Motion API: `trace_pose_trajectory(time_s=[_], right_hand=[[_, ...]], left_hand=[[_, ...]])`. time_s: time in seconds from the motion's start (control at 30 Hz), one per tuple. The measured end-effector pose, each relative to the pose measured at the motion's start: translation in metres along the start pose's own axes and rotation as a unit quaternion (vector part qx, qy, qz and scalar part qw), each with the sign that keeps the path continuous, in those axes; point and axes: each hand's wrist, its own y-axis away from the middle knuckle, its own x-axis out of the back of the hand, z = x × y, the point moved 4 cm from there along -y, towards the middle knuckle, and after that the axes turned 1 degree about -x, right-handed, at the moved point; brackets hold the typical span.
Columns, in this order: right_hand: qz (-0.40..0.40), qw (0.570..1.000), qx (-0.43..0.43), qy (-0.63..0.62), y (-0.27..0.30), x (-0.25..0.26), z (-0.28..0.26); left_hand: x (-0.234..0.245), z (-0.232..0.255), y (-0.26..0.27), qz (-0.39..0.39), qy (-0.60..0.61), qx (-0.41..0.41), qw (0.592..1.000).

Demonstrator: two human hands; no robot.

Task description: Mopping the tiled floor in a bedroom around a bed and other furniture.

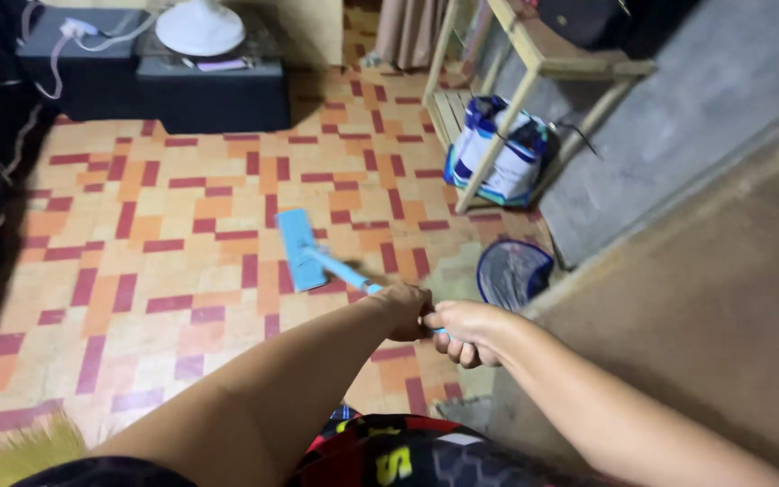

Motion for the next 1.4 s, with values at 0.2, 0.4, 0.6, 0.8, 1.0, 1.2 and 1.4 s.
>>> trace_pose_trajectory(time_s=[0.2,0.4,0.6,0.8,1.0,1.2,1.4], right_hand=[[-0.013,0.993,-0.039,0.110,0.065,0.011,0.067],[-0.133,0.972,-0.077,0.180,0.051,-0.046,0.087],[-0.171,0.966,-0.067,0.180,-0.009,-0.196,0.092],[-0.117,0.975,0.009,0.189,-0.021,-0.300,0.028],[-0.099,0.958,0.052,0.263,-0.048,-0.407,-0.051],[-0.101,0.950,0.071,0.287,-0.067,-0.454,-0.119],[-0.062,0.965,0.084,0.242,-0.047,-0.416,-0.143]], left_hand=[[-0.044,0.071,0.041,0.003,0.074,0.023,0.997],[-0.100,0.059,0.107,-0.042,0.089,0.124,0.987],[-0.171,-0.047,0.215,0.023,0.158,0.258,0.953],[-0.181,-0.150,0.271,0.102,0.167,0.317,0.928],[-0.166,-0.264,0.325,0.114,0.073,0.333,0.933],[-0.118,-0.321,0.370,0.178,0.152,0.342,0.910],[-0.091,-0.327,0.326,0.148,0.120,0.287,0.939]])
